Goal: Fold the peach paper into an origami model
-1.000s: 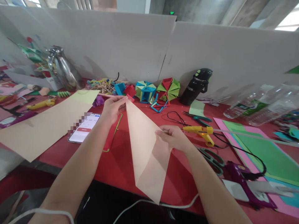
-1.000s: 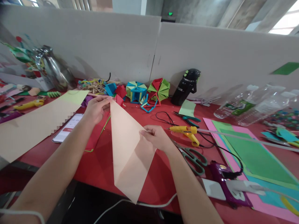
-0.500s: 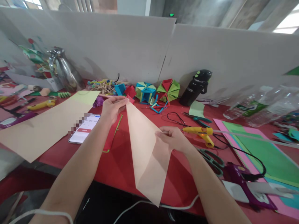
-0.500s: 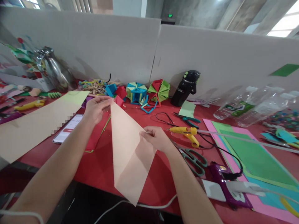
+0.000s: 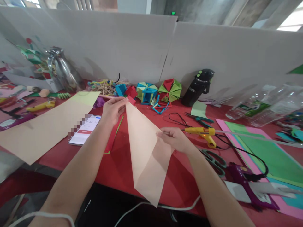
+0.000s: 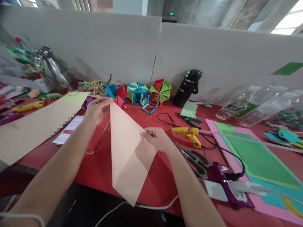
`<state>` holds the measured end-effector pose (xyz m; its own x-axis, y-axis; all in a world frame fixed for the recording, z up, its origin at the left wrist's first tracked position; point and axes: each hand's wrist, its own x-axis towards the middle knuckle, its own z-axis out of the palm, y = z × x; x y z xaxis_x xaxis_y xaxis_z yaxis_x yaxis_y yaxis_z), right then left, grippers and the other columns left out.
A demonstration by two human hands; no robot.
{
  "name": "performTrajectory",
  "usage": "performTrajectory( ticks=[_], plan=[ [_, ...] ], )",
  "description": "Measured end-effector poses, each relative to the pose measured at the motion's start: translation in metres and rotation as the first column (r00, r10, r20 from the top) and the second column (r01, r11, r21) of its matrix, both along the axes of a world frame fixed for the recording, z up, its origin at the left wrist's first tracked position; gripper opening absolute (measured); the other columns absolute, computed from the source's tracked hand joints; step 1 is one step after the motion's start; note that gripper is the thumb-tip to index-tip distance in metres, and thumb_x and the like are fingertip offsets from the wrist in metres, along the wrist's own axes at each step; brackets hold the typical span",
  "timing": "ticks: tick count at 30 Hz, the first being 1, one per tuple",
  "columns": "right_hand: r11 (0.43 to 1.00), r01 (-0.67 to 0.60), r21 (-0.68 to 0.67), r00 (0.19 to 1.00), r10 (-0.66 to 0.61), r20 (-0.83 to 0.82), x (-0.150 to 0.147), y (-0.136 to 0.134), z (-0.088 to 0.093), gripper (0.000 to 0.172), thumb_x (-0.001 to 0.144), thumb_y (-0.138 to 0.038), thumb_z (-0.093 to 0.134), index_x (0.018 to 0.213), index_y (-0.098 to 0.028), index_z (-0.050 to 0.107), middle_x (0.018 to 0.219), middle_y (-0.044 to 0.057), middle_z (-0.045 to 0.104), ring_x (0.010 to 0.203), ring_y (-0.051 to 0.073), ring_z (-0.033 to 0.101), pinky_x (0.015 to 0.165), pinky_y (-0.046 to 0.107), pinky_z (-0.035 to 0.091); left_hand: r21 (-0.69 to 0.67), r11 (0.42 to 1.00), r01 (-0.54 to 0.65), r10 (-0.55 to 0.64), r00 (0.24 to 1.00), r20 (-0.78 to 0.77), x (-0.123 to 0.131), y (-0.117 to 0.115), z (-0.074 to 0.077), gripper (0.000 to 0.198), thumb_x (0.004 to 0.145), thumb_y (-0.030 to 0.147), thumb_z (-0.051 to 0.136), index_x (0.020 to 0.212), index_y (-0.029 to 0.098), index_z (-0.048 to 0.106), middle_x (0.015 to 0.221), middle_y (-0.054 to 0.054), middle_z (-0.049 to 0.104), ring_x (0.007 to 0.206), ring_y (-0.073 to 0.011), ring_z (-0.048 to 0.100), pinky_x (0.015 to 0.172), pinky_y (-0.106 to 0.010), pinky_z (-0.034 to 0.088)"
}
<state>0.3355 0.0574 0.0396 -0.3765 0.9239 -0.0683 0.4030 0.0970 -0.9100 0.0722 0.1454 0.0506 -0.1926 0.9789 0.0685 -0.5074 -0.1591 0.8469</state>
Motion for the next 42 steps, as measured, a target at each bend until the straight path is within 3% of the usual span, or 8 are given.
performTrajectory(
  ticks=[5, 20, 32, 42],
  plan=[
    [1.000, -0.013, 0.005, 1.000, 0.013, 0.008, 0.000, -0.001, 0.001, 0.041, 0.086, -0.054, 0.057, 0.072, -0.016, 0.055, 0.057, -0.006, 0.033, 0.051, 0.007, 0.028, 0.047, 0.024, 0.018, 0.040, 0.999, -0.005, 0.005, 1.000, -0.010, 0.000, 0.002, -0.002, 0.028, 0.053, 0.020, 0.087, 0.074, 0.013, 0.070, 0.071, -0.004, 0.071, 0.061, -0.0117, 0.066, 0.061, -0.023, 0.054],
    [0.997, -0.027, -0.073, 0.999, 0.024, -0.048, 0.001, -0.004, 0.008, 0.039, 0.084, -0.053, 0.060, 0.077, -0.015, 0.063, 0.059, -0.005, 0.045, 0.052, 0.007, 0.035, 0.048, 0.023, 0.022, 0.004, 1.000, -0.019, 0.019, 1.000, -0.012, -0.003, 0.005, -0.005, 0.032, 0.049, 0.017, 0.088, 0.075, 0.014, 0.070, 0.072, -0.003, 0.071, 0.064, -0.0114, 0.066, 0.063, -0.022, 0.054],
    [0.994, -0.021, -0.110, 0.996, 0.012, -0.083, 0.000, -0.005, 0.010, 0.039, 0.082, -0.054, 0.063, 0.080, -0.015, 0.067, 0.060, -0.003, 0.050, 0.053, 0.008, 0.042, 0.047, 0.022, 0.026, 0.185, 0.977, -0.104, 0.129, 0.983, -0.129, -0.003, 0.004, -0.003, 0.034, 0.051, 0.024, 0.086, 0.080, 0.016, 0.070, 0.073, -0.002, 0.070, 0.066, -0.0129, 0.065, 0.064, -0.025, 0.053],
    [0.993, -0.013, -0.117, 0.996, 0.003, -0.087, -0.003, -0.007, 0.013, 0.040, 0.078, -0.054, 0.066, 0.082, -0.015, 0.069, 0.061, -0.002, 0.052, 0.054, 0.009, 0.043, 0.047, 0.022, 0.027, 0.214, 0.972, -0.101, 0.128, 0.985, -0.117, -0.007, 0.006, -0.003, 0.032, 0.053, 0.022, 0.085, 0.080, 0.016, 0.070, 0.071, -0.001, 0.068, 0.065, -0.0118, 0.065, 0.065, -0.024, 0.052]
  ],
)
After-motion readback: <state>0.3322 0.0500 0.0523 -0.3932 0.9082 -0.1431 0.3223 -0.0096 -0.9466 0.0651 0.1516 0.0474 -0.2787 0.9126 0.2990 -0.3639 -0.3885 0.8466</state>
